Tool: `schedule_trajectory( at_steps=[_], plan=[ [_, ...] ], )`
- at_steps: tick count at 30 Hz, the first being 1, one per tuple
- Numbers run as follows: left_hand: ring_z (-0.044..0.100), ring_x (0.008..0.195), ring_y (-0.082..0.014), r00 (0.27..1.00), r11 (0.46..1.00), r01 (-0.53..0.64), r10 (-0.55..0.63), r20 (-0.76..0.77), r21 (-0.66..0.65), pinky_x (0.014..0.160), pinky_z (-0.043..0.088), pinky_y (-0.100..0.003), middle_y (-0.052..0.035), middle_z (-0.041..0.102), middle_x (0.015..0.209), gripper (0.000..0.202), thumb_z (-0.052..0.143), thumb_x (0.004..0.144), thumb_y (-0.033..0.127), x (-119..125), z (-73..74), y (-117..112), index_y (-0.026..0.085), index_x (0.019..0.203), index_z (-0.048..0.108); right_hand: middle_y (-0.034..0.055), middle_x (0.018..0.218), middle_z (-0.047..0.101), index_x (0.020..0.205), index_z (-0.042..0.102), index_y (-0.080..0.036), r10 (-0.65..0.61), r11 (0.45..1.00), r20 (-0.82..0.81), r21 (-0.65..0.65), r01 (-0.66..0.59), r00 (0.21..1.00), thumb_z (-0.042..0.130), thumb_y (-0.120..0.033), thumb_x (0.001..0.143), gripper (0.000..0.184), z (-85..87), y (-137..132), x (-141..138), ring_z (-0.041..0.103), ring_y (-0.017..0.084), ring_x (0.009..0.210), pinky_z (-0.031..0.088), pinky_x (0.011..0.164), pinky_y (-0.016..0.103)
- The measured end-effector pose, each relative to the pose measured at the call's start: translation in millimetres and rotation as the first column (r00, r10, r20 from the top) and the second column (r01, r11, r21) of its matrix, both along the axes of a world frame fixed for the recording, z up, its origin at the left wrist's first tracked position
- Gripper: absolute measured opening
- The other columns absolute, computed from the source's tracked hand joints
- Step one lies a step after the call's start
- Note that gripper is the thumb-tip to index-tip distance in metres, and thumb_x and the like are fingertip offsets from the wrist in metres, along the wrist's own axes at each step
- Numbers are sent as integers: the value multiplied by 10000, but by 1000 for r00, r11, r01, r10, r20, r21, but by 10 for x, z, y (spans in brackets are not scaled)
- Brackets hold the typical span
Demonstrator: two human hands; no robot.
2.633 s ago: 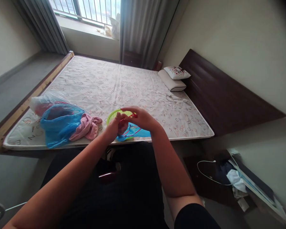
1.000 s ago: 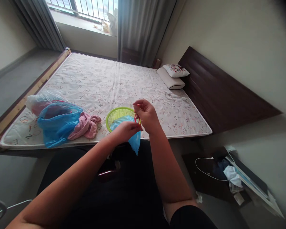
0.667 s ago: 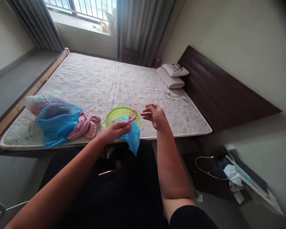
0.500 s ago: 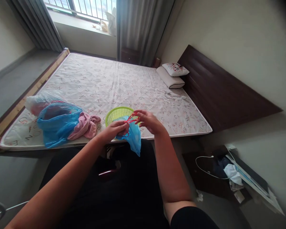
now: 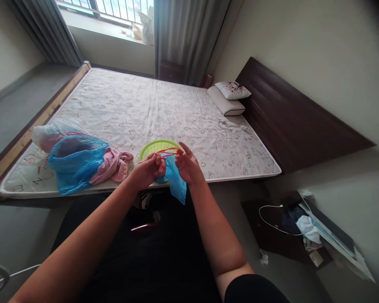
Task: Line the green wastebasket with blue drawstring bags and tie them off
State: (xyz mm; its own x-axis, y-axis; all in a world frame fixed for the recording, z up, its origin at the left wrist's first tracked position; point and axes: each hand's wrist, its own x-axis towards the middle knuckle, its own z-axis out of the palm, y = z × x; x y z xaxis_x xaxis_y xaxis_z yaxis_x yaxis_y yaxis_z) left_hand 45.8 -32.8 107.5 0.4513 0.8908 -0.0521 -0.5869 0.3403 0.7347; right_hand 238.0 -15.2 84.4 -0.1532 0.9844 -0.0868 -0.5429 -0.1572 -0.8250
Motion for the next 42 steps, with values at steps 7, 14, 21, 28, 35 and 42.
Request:
schedule_trajectory(
  at_steps=[7,14,21,28,35,42],
  plan=[
    [510,570,-125,994,998,48,-45,-104,30,517,364,-223,-28,564,665,397,794,846,429,-1,-35,24,177,726,512,65,1237,697,1217,666,-255,-87,992,395,114,45,915,761,-634,823,555,118,-54,-93,656,177,1028,550,794,265],
    [446,547,-109,947,984,145,-108,-302,101,501,289,-221,-25,553,633,384,729,859,449,35,-170,34,176,699,511,52,1122,675,925,738,-246,-416,872,605,477,109,679,715,-453,908,209,542,61,96,601,173,980,532,833,305],
    [417,554,-108,839,941,290,-163,-519,173,521,312,-238,-14,526,614,461,695,904,559,82,-174,20,157,698,604,7,872,675,1023,737,-251,-55,930,600,321,-178,798,758,-457,882,251,847,176,42,630,155,814,559,755,313],
    [478,541,-102,933,986,136,-96,-346,93,514,336,-240,-76,676,727,441,749,870,565,85,-152,-14,146,801,631,50,1155,742,1216,711,-263,240,872,669,170,-458,704,772,-380,856,383,448,281,196,695,188,1030,586,871,335],
    [526,492,-89,918,996,-85,88,-388,25,483,384,-220,-68,718,763,399,800,855,505,44,-212,45,137,865,644,-23,721,666,881,719,-195,13,948,797,182,-260,604,693,-388,897,195,431,95,358,594,116,639,477,635,266],
    [685,651,-144,939,970,-187,131,-317,-154,615,539,-240,-51,701,767,279,783,898,368,128,-218,53,135,874,632,-27,675,658,888,716,-198,221,944,654,43,-327,723,730,-474,884,276,452,-301,79,612,125,604,508,639,274]
  ],
)
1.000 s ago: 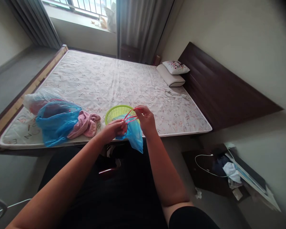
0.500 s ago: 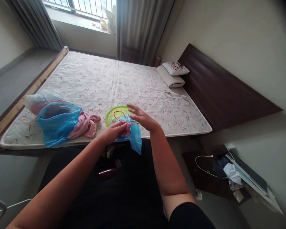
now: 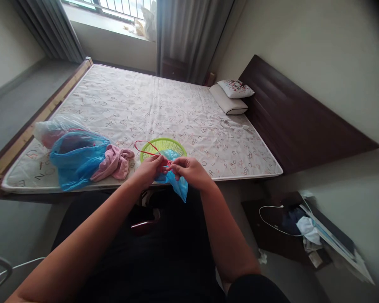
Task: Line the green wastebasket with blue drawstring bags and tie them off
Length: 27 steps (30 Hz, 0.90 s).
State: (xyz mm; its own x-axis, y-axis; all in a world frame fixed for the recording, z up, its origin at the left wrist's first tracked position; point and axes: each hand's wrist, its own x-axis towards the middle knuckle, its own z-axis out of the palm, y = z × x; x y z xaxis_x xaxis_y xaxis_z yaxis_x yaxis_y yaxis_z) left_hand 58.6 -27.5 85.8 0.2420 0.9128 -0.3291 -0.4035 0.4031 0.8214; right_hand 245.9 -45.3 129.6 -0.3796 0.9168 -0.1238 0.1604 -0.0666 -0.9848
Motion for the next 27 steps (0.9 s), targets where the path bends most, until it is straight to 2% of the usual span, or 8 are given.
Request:
schedule_trajectory(
  at_steps=[4,9,14,17,20,23,25,27],
  plan=[
    [676,661,-141,998,999,0,3,64,-47,594,534,-230,-63,718,805,264,785,906,345,-13,-7,-6,138,869,625,-31,673,630,862,709,-214,61,998,30,7,-61,998,698,-453,913,245,-124,-162,-153,592,130,596,485,623,277],
    [646,629,-119,995,996,19,-10,97,-88,508,452,-181,-77,731,809,244,784,921,305,-130,-30,26,127,863,628,-24,693,633,880,726,-212,-14,996,191,94,-4,982,664,-366,934,174,-198,-160,-132,577,138,649,447,643,273],
    [556,541,-74,996,990,14,-1,86,-143,452,409,-156,-112,753,879,226,765,934,267,-192,41,40,116,840,626,4,801,706,891,745,-205,9,983,254,176,-55,967,661,-325,951,159,-211,-141,-126,613,154,756,454,726,286],
    [509,509,-55,988,986,75,-54,142,-150,429,381,-138,-84,721,839,207,739,948,245,-185,80,24,112,834,629,10,839,725,898,751,-209,49,966,295,229,-121,954,658,-311,964,153,-214,-156,-147,623,161,793,456,768,294],
    [558,548,-87,977,987,120,-98,189,-108,465,446,-155,-40,643,732,209,730,950,243,-174,95,7,122,817,623,20,897,736,927,747,-212,104,947,269,268,-178,958,657,-328,969,153,-199,-167,-131,632,165,820,480,808,305],
    [586,575,-115,968,988,150,-136,212,-48,516,503,-188,-30,602,680,212,711,958,245,-174,107,-4,130,808,613,57,1063,728,1054,737,-227,-121,926,178,373,47,977,637,-398,983,211,-183,-139,-83,640,186,903,522,859,338],
    [595,589,-125,960,982,186,-177,216,-18,530,509,-199,-32,597,679,212,708,958,258,-176,115,-11,131,815,616,94,1243,685,1154,725,-240,-308,855,149,477,204,940,646,-392,975,248,-192,-94,-62,635,227,1113,523,987,391],
    [600,605,-127,958,978,209,-206,200,4,547,509,-206,-31,596,695,217,718,949,274,-181,112,-13,133,817,618,110,1399,628,1230,714,-247,-305,831,181,531,168,935,711,-357,932,318,-219,-38,-61,557,262,1341,456,1141,444]
  ],
)
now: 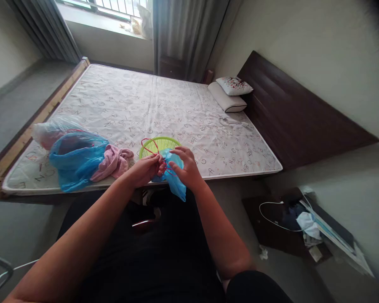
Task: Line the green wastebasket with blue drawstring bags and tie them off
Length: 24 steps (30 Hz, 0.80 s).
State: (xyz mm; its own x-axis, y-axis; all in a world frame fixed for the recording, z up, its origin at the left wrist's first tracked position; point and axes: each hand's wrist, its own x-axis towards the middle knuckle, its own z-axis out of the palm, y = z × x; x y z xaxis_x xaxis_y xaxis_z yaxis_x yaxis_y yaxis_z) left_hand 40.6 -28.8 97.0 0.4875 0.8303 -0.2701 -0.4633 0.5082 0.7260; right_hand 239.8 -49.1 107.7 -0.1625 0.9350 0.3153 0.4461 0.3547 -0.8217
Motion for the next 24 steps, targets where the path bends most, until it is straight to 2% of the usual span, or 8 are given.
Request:
schedule_trajectory(
  at_steps=[2,4,7,11,14,19,21,24],
  plan=[
    [594,612,-122,1000,999,0,1,-30,34,565,504,-210,-26,597,711,232,741,929,300,-11,-26,7,138,814,621,100,1387,657,1268,699,-245,143,988,12,-66,-142,990,746,-326,907,372,-39,50,-11,574,257,1355,442,1173,448],
    [586,613,-124,996,996,10,-2,-88,84,585,497,-223,-18,593,704,269,760,908,360,-35,-79,29,150,808,625,69,1215,737,1205,708,-234,235,956,-39,-172,-238,971,726,-317,923,294,-77,81,-19,678,223,1177,514,1075,410],
    [580,628,-140,960,972,70,-4,-279,226,610,477,-248,-25,604,683,349,741,895,474,-80,-184,71,158,779,648,37,993,757,996,719,-209,217,934,-83,-271,-232,973,709,-338,928,146,-119,88,-17,709,192,953,549,921,365],
    [611,714,-173,752,866,40,302,-586,498,690,479,-289,-50,681,748,362,658,926,493,-74,-269,52,159,800,718,27,927,735,933,699,-202,151,911,-121,-367,-185,981,711,-348,906,148,-188,63,-45,685,177,869,530,838,340],
    [655,815,-196,604,726,-18,556,-571,688,764,495,-311,-53,723,832,326,593,970,439,0,-248,-46,172,844,733,18,895,707,924,681,-206,97,872,-294,-435,-224,951,744,-425,882,232,-291,67,-122,657,161,819,525,798,318],
    [674,874,-196,705,579,-81,608,-364,811,862,538,-331,-61,716,878,330,532,1024,406,103,-137,-191,187,831,687,45,955,719,1125,685,-210,-87,757,-631,-545,-360,771,599,-766,903,605,-400,134,-300,669,167,815,556,738,307],
    [679,893,-205,756,555,0,545,-364,832,890,543,-347,-73,727,895,336,537,1033,401,108,-106,-208,190,818,685,51,990,733,1197,695,-206,-46,711,-703,-522,-471,710,643,-770,880,649,-377,176,-365,692,185,894,578,786,319],
    [690,948,-223,781,544,92,480,-399,834,915,544,-368,-98,760,977,335,550,1035,403,80,-111,-209,191,822,698,48,923,745,1039,740,-185,-22,700,-761,-475,-533,648,733,-643,879,485,-311,290,-400,698,188,879,585,801,321]
  ],
)
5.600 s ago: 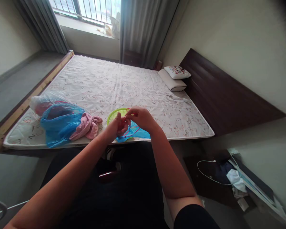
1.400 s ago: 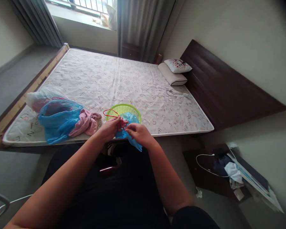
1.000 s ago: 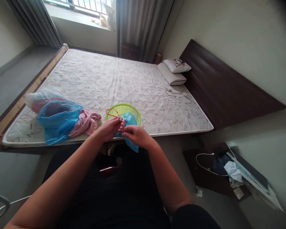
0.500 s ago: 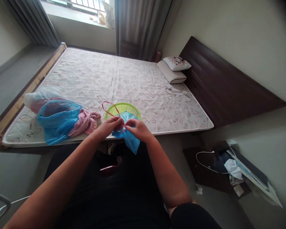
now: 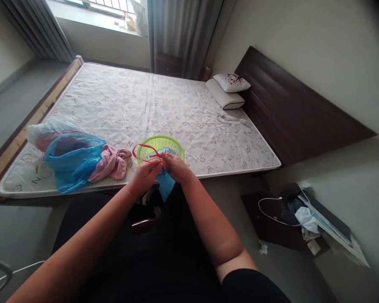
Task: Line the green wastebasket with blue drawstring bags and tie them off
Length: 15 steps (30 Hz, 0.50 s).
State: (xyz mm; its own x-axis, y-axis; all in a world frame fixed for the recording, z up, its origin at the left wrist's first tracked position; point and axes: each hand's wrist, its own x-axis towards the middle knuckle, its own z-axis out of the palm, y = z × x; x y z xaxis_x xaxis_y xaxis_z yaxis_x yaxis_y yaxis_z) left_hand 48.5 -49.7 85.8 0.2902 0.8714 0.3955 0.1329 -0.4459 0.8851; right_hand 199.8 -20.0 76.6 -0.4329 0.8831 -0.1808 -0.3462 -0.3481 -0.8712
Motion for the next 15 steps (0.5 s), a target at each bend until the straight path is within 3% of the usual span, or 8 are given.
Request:
schedule_trajectory(
  at_steps=[3,5,6,8,10,12,14,15],
  plan=[
    [681,1151,-263,989,991,-115,120,92,-62,1009,527,-411,-131,753,1235,339,562,1033,434,-74,-106,15,188,846,702,59,1053,773,802,657,-203,-300,954,-67,-10,300,952,667,-510,957,344,48,192,129,719,173,920,583,824,307],
    [646,1258,-285,951,964,-224,249,184,-146,1094,488,-452,-136,713,1364,351,584,1019,461,-140,-236,37,186,826,684,56,1121,775,752,575,-214,-538,843,-60,-35,537,841,567,-461,1015,361,49,318,304,726,161,943,581,843,302],
    [633,1287,-295,934,949,-246,286,213,-197,1129,463,-472,-137,703,1390,364,600,1007,480,-172,-311,49,186,808,674,57,1128,776,752,551,-218,-614,789,-32,-31,613,789,525,-456,1032,369,38,362,399,727,160,935,581,850,306],
    [617,1320,-317,928,930,-211,288,237,-302,1179,420,-507,-140,706,1393,400,633,974,532,-226,-456,73,188,771,656,72,1155,773,778,556,-222,-656,755,51,40,655,753,475,-501,1044,394,-9,390,561,726,176,944,585,883,342],
    [610,1337,-336,939,912,-138,245,243,-385,1194,402,-529,-146,713,1384,430,656,947,577,-260,-563,89,190,759,658,94,1262,745,889,640,-224,-589,806,153,185,563,793,459,-595,1032,436,-83,331,642,717,220,1083,571,972,405],
    [608,1344,-349,943,895,-101,225,246,-434,1172,427,-535,-152,702,1402,444,667,932,605,-279,-606,91,188,780,687,105,1441,659,1160,694,-241,-468,862,295,358,358,833,548,-667,970,489,-179,207,623,625,266,1322,508,1108,458],
    [619,1329,-355,947,889,-98,221,233,-447,1131,471,-525,-159,690,1418,447,676,921,618,-291,-595,79,184,839,740,106,1606,519,1457,583,-270,-341,871,497,486,69,798,763,-631,836,741,-285,63,521,468,294,1502,411,1219,472],
    [629,1315,-353,951,893,-100,215,222,-440,1121,484,-518,-160,692,1414,448,678,918,620,-299,-581,65,182,868,762,110,1639,479,1533,522,-281,-285,861,614,501,-85,736,848,-554,778,867,-336,1,453,432,307,1529,383,1242,474]
  ],
)
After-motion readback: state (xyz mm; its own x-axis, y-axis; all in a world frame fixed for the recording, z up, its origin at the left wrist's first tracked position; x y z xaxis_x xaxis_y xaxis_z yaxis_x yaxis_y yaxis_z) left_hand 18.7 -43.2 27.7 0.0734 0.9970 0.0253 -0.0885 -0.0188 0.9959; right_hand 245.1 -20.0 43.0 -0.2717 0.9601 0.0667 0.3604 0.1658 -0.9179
